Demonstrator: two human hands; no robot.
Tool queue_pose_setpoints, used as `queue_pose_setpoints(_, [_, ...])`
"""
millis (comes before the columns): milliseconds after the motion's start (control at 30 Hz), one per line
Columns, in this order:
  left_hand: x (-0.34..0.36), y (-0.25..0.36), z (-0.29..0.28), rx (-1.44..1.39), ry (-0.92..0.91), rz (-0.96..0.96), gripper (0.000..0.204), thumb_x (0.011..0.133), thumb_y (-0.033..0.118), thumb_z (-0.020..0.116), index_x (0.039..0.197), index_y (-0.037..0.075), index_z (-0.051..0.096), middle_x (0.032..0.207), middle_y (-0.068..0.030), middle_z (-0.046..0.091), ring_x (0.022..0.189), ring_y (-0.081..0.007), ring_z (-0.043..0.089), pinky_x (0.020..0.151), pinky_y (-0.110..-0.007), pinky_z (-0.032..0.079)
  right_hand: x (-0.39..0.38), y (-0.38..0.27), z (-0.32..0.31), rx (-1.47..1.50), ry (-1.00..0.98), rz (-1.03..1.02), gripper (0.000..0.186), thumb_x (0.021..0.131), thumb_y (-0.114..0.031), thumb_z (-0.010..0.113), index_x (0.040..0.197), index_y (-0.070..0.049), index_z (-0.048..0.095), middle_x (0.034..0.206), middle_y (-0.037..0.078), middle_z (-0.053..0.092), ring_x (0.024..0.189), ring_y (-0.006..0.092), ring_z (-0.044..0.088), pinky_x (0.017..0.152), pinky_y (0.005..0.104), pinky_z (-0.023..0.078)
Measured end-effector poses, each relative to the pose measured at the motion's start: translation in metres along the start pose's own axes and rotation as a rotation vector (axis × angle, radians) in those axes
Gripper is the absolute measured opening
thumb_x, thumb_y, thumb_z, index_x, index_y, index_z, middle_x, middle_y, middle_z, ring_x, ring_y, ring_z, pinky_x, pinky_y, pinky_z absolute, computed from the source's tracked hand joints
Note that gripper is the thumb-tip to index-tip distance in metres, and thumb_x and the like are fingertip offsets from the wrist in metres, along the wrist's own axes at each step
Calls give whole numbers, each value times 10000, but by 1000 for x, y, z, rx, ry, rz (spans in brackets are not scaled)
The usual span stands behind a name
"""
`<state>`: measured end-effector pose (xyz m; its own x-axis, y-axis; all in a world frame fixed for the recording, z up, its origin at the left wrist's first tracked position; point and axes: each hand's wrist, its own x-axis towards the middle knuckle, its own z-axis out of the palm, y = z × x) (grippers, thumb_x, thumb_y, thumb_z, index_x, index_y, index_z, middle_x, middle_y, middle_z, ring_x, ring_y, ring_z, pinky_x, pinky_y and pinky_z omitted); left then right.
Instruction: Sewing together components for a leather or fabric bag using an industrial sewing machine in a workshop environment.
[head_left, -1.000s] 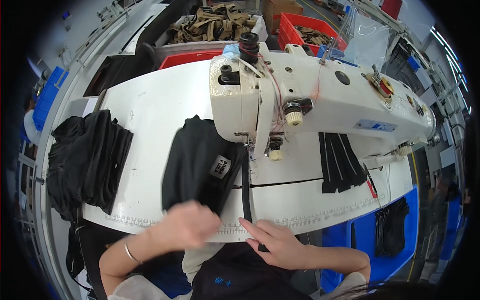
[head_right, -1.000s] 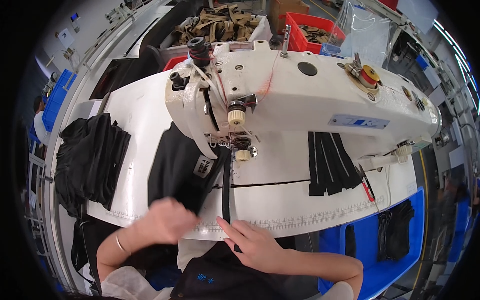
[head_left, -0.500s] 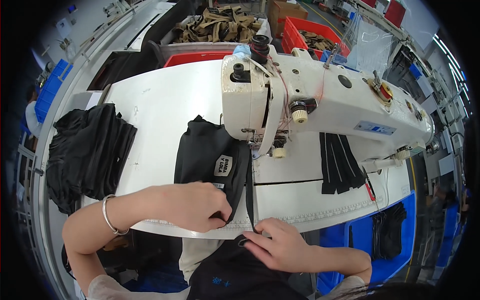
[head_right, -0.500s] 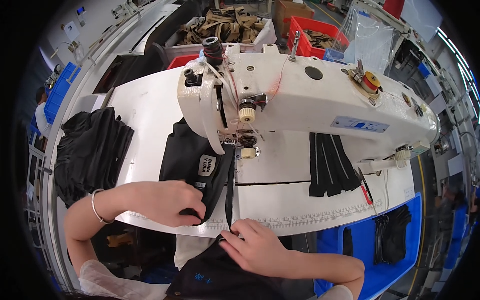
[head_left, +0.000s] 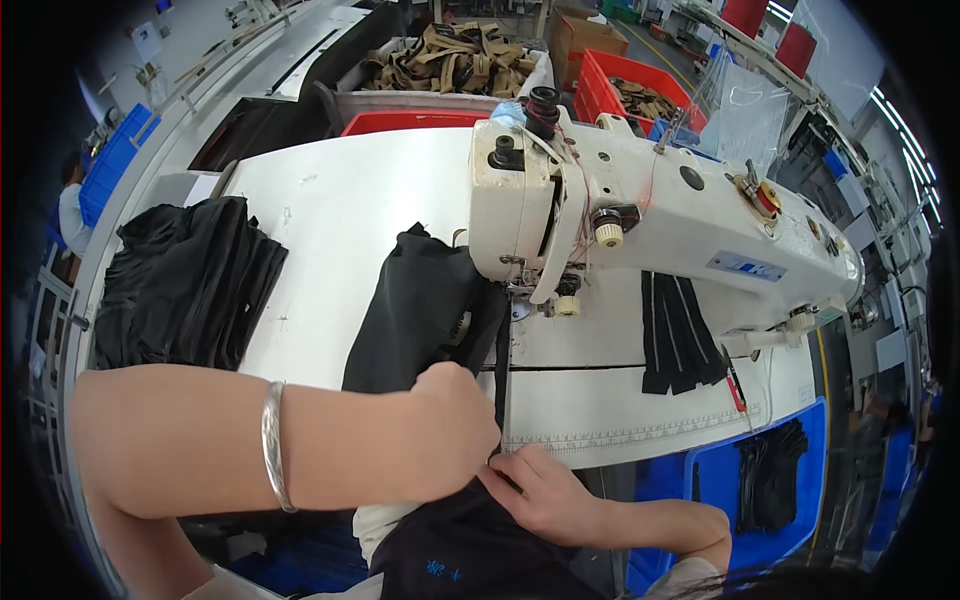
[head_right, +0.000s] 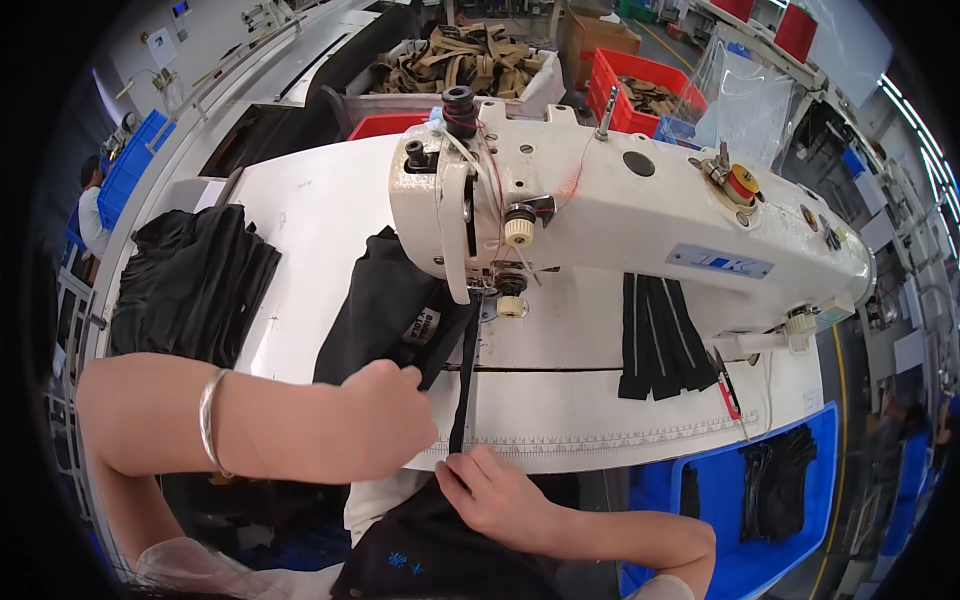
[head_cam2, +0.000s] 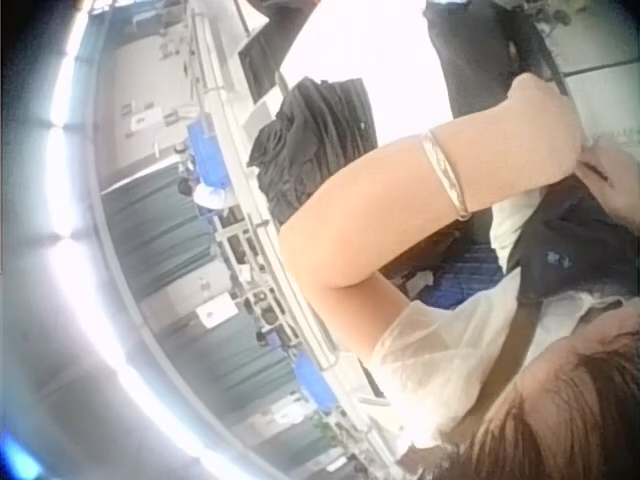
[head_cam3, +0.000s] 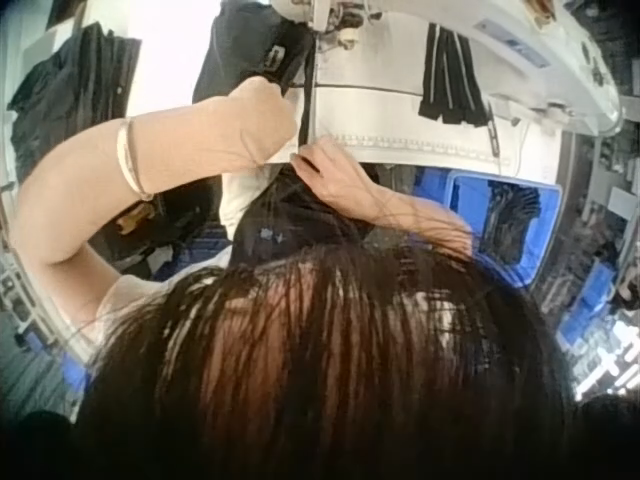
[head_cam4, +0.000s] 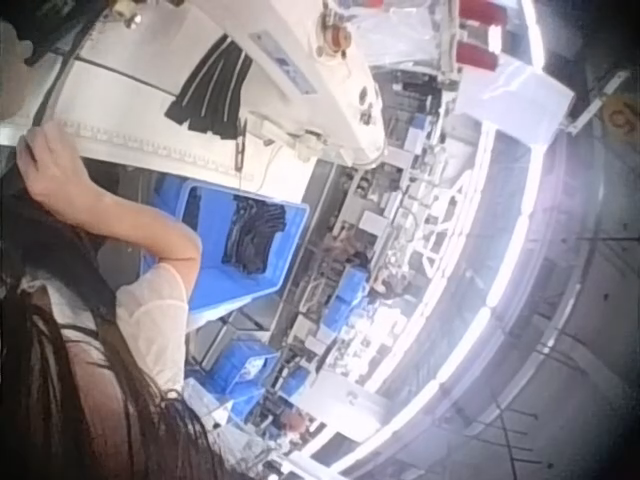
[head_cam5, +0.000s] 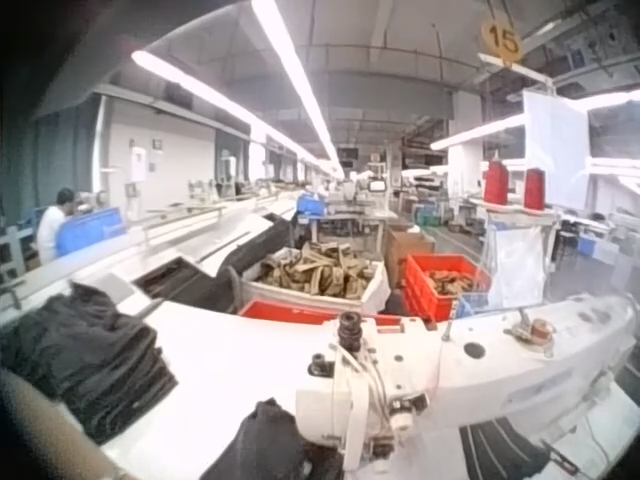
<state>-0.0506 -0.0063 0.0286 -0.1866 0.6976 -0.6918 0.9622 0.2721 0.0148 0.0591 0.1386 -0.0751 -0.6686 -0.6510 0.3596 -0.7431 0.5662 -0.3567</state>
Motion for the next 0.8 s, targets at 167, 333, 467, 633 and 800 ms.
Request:
queue_pose_setpoints(167, [-1,16,-9,222,-249,144,133,756,237,651,874,191,693,811,36,641,853,-185,586,854,-305,305,15,5,-5,159,-5,-13,379,790,-135,643,1094,73,552,1009,136,510,918,275,501,794,332,458])
queue_pose_setpoints(333, [-13,-6,12,283,86,132,58,687,171,658,733,149,687,706,3,627,795,-178,592,794,-287,359,46,32,-5,241,211,115,305,811,-157,660,1048,16,579,973,115,540,964,280,518,918,338,399])
queue_pose_setpoints(467, [-24,-33,11,206,272,164,45,613,112,646,639,90,616,620,-23,582,651,-179,568,693,-275,401,55,55,6,466,59,60,233,825,-126,645,1022,-12,594,882,80,560,882,224,555,801,298,456])
queue_pose_setpoints(633, [-31,-66,35,457,582,-254,124,684,78,623,807,68,627,810,-47,621,845,-177,570,819,-321,402,55,51,2,971,55,404,144,841,-79,649,958,-8,603,857,60,576,782,147,560,748,262,439])
queue_pose_setpoints(800, [-28,-50,43,250,825,-35,257,731,114,633,959,13,571,894,-63,561,984,-227,531,1062,-416,264,57,32,5,661,281,247,95,822,-48,623,902,-18,582,822,83,568,765,227,552,720,314,444])
